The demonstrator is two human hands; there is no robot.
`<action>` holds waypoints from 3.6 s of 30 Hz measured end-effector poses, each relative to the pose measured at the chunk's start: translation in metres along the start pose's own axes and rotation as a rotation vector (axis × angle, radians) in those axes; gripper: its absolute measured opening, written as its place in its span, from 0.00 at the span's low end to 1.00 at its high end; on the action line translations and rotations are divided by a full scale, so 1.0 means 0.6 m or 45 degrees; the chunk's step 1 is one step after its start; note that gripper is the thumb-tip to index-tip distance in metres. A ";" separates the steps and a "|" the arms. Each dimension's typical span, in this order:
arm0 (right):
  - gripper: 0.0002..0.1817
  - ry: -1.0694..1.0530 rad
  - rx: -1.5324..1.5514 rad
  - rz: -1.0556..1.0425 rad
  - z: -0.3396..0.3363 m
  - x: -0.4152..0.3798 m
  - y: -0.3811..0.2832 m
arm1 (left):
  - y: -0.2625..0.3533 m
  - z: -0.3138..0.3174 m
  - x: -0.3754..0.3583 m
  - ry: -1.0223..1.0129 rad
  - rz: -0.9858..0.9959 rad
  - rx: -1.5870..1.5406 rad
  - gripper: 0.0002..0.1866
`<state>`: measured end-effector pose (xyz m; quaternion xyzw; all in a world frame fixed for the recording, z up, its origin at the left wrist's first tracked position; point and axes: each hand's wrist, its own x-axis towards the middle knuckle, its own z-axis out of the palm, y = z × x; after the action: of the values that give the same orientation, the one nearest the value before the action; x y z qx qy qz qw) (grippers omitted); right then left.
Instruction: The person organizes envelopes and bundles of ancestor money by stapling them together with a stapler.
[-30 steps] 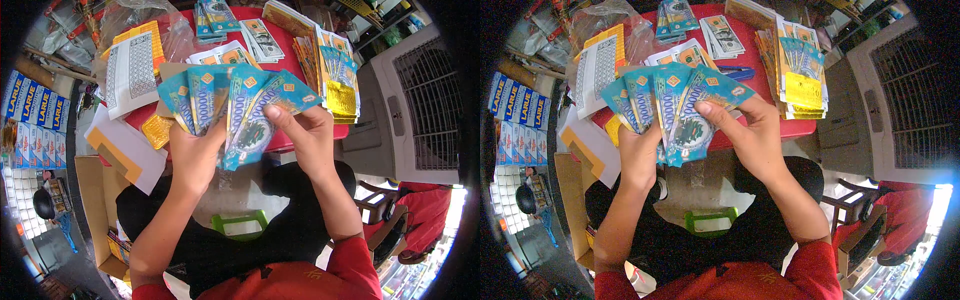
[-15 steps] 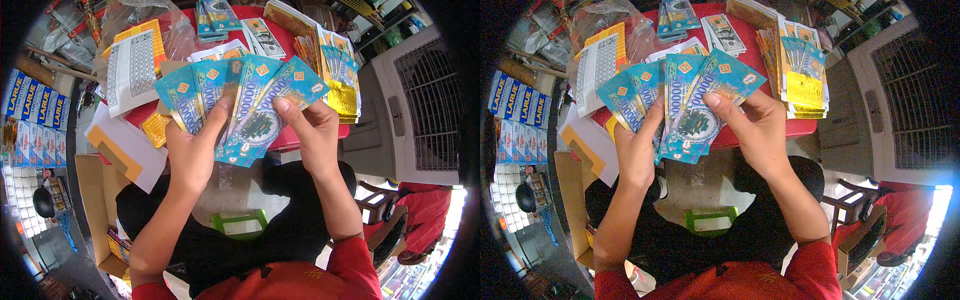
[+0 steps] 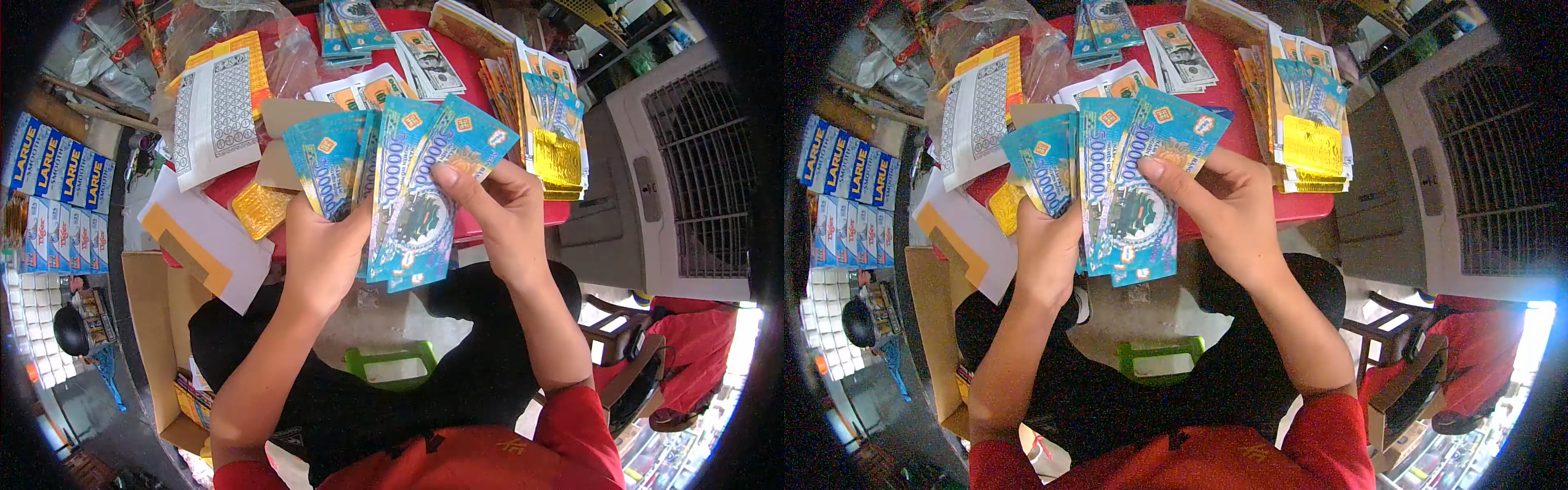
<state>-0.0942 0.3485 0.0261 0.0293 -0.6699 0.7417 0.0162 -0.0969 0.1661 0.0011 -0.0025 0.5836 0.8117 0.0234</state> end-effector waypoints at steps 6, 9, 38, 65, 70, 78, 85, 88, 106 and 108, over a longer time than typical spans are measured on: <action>0.12 -0.028 0.005 0.050 0.003 -0.002 -0.005 | 0.003 0.001 -0.003 -0.085 -0.169 0.159 0.14; 0.13 0.063 -0.027 -0.021 -0.005 0.001 -0.002 | -0.002 0.006 0.002 -0.013 -0.084 0.023 0.14; 0.14 0.673 0.238 -0.320 -0.120 0.047 -0.041 | 0.049 0.035 0.440 0.132 0.067 0.656 0.17; 0.13 0.178 -0.190 -0.257 -0.001 0.040 -0.007 | 0.048 0.037 0.055 -0.365 -0.126 0.072 0.20; 0.14 0.156 -0.290 -0.283 0.005 0.041 -0.003 | 0.050 0.027 0.057 -0.332 -0.100 0.066 0.18; 0.14 0.177 -0.285 -0.263 -0.001 0.040 -0.003 | 0.054 0.025 0.061 -0.286 -0.052 0.068 0.16; 0.14 0.175 -0.281 -0.287 0.001 0.039 -0.004 | 0.046 0.030 0.060 -0.289 -0.051 -0.002 0.16; 0.16 0.123 -0.308 -0.294 -0.003 0.043 0.006 | 0.043 0.038 0.056 -0.296 -0.035 -0.005 0.16; 0.17 0.084 -0.041 -0.257 0.032 0.059 0.023 | 0.012 0.065 0.062 -0.251 0.301 -0.046 0.15; 0.17 0.104 -0.059 -0.277 0.037 0.060 0.025 | 0.009 0.066 0.066 -0.242 0.320 -0.038 0.15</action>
<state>-0.1304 0.3245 0.0158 0.0710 -0.6785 0.7205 0.1245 -0.1356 0.2032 0.0178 0.1469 0.5622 0.8135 -0.0233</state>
